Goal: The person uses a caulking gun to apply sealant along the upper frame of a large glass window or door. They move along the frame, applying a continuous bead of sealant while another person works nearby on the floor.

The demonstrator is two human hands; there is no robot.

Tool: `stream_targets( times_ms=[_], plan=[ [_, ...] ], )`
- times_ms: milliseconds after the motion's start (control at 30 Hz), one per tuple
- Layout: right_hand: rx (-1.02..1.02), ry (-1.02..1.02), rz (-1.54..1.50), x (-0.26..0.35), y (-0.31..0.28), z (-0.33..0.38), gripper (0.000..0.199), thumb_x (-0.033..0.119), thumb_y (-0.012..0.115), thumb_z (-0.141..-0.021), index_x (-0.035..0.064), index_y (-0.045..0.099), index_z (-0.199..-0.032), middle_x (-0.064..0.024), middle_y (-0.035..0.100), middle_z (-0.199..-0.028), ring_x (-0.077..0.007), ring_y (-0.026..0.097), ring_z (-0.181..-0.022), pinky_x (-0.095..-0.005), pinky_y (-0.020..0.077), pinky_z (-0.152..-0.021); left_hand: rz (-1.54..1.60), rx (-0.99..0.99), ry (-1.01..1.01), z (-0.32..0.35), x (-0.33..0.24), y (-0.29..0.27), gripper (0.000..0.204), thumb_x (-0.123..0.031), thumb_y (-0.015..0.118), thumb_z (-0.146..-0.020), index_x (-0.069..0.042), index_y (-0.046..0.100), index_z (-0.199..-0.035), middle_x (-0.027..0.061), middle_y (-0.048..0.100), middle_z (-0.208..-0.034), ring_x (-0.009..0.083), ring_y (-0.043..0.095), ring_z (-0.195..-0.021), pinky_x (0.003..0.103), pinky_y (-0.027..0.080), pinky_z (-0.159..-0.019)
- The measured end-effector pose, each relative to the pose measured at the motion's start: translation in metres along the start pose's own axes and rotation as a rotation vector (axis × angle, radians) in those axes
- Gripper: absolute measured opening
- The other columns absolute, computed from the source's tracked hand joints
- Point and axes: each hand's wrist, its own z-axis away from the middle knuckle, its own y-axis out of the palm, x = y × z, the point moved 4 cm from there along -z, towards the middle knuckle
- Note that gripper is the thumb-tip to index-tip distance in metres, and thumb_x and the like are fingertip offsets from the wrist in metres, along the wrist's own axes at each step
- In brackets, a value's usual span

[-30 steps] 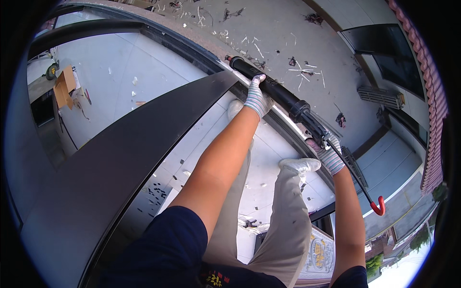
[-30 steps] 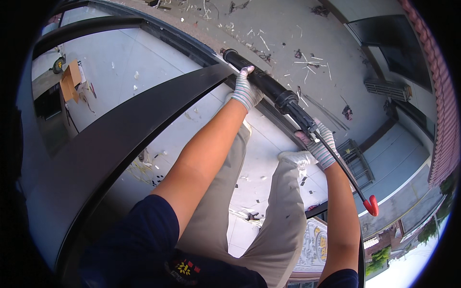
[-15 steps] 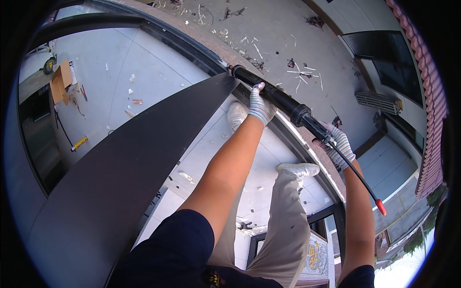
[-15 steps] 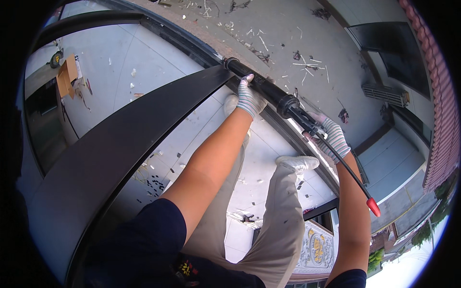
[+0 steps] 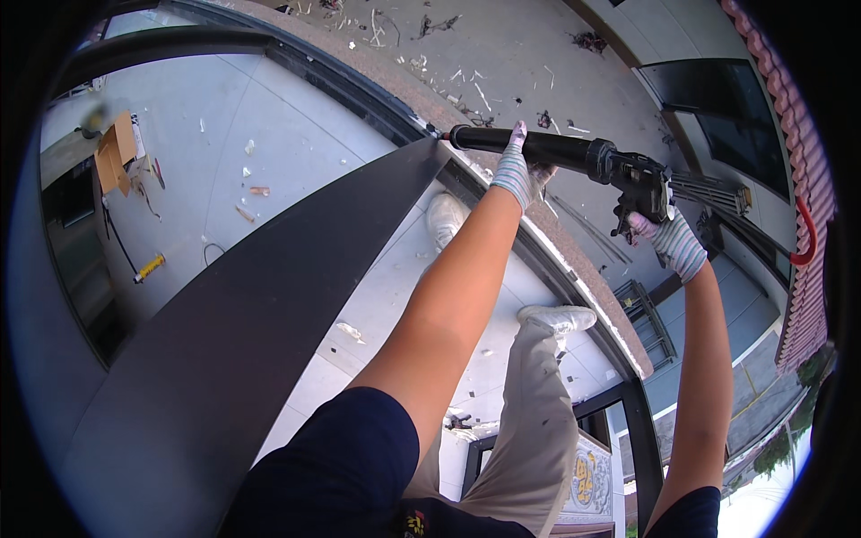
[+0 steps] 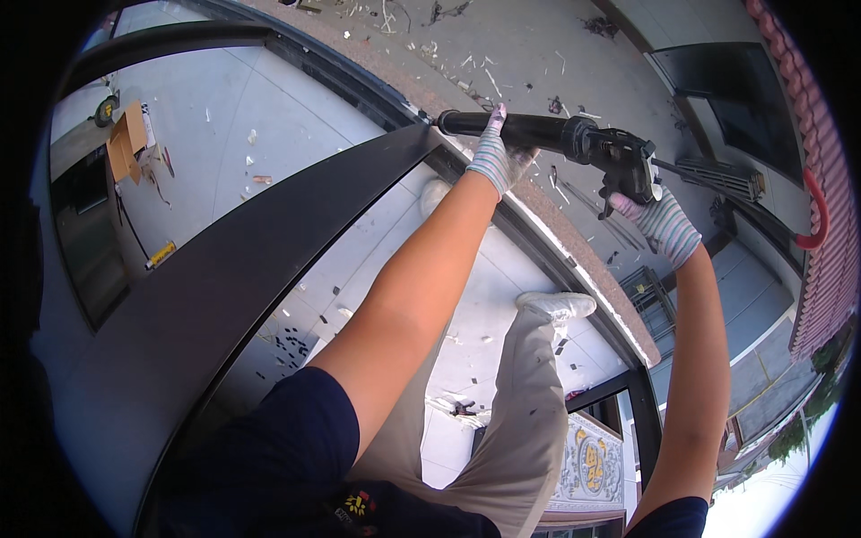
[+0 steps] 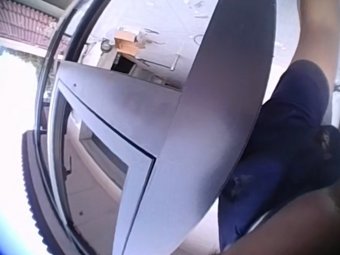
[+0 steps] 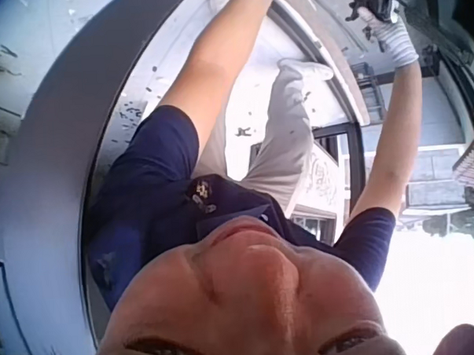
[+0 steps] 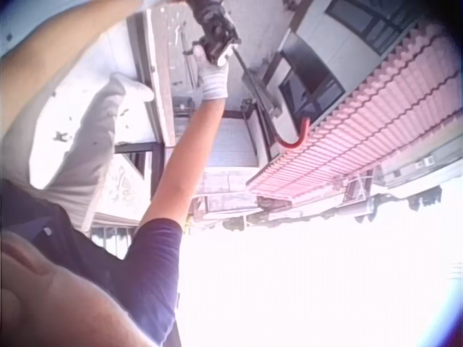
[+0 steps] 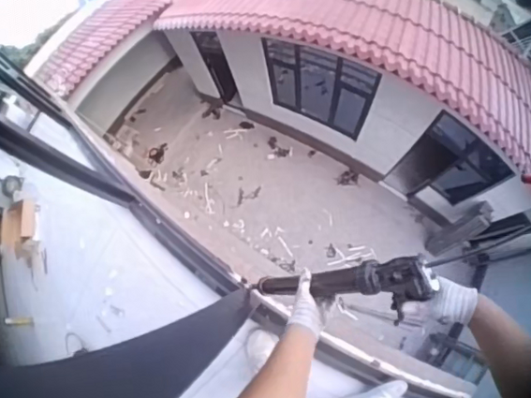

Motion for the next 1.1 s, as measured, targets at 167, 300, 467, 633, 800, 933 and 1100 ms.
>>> stream_targets(
  times_ms=[167,300,467,633,800,933,1100],
  plan=[
    [-0.027,0.102,-0.062,0.022,0.003,0.006,0.060,0.042,0.079,-0.082,0.0010,0.060,-0.121,-0.0137,0.069,-0.109,-0.0237,0.066,-0.101,-0.0371,0.0540,-0.091,0.073,0.019,-0.010,0.001,-0.005,0.014,0.067,-0.054,0.077,-0.079,-0.009,0.054,-0.122,0.0123,0.060,-0.116,0.0294,0.062,-0.105,0.045,0.057,-0.087],
    [-0.047,0.121,-0.137,0.033,0.012,0.001,0.061,0.041,0.076,-0.085,-0.0014,0.057,-0.124,-0.0162,0.068,-0.110,-0.0253,0.068,-0.102,-0.0385,0.0568,-0.090,0.045,0.042,0.053,-0.003,-0.016,0.018,0.064,-0.053,0.075,-0.081,-0.008,0.053,-0.121,0.0126,0.060,-0.112,0.0286,0.061,-0.104,0.044,0.057,-0.086],
    [-0.068,0.133,-0.242,0.032,0.022,-0.015,0.062,0.039,0.075,-0.086,-0.0010,0.053,-0.127,-0.0181,0.068,-0.110,-0.0278,0.069,-0.102,-0.0397,0.0595,-0.088,-0.058,0.042,0.132,-0.015,-0.040,0.028,0.063,-0.053,0.075,-0.081,-0.008,0.053,-0.120,0.0123,0.060,-0.111,0.0276,0.062,-0.102,0.045,0.057,-0.085],
    [-0.113,0.090,-0.347,0.041,0.037,-0.032,0.054,0.039,0.074,-0.087,-0.0011,0.057,-0.119,-0.0169,0.069,-0.108,-0.0276,0.070,-0.097,-0.0421,0.0607,-0.084,0.001,0.025,0.153,-0.031,-0.065,0.032,0.064,-0.046,0.078,-0.081,-0.012,0.047,-0.127,0.0131,0.059,-0.116,0.0300,0.063,-0.103,0.048,0.060,-0.082],
    [-0.066,0.107,-0.287,0.043,0.038,-0.048,0.062,0.048,0.071,-0.087,-0.0032,0.059,-0.119,-0.0184,0.069,-0.106,-0.0273,0.071,-0.096,-0.0420,0.0591,-0.086,0.028,0.025,0.150,-0.028,-0.074,0.033,0.056,-0.043,0.076,-0.084,-0.009,0.053,-0.122,0.0125,0.062,-0.117,0.0303,0.064,-0.105,0.049,0.060,-0.087],
    [-0.076,0.094,-0.238,0.046,0.038,-0.053,0.064,0.053,0.069,-0.087,-0.0034,0.062,-0.116,-0.0175,0.071,-0.100,-0.0261,0.072,-0.091,-0.0406,0.0594,-0.085,0.037,0.020,0.145,-0.027,-0.076,0.036,0.057,-0.043,0.075,-0.085,-0.008,0.052,-0.124,0.0128,0.062,-0.118,0.0304,0.064,-0.105,0.048,0.059,-0.088],
    [-0.084,0.086,-0.144,0.060,0.034,-0.063,0.066,0.057,0.070,-0.084,-0.0031,0.063,-0.111,-0.0156,0.072,-0.092,-0.0247,0.073,-0.085,-0.0382,0.0604,-0.081,0.063,0.051,0.165,-0.032,-0.084,0.039,0.056,-0.041,0.074,-0.086,-0.007,0.052,-0.124,0.0137,0.061,-0.119,0.0317,0.063,-0.107,0.050,0.058,-0.090]
  ],
)
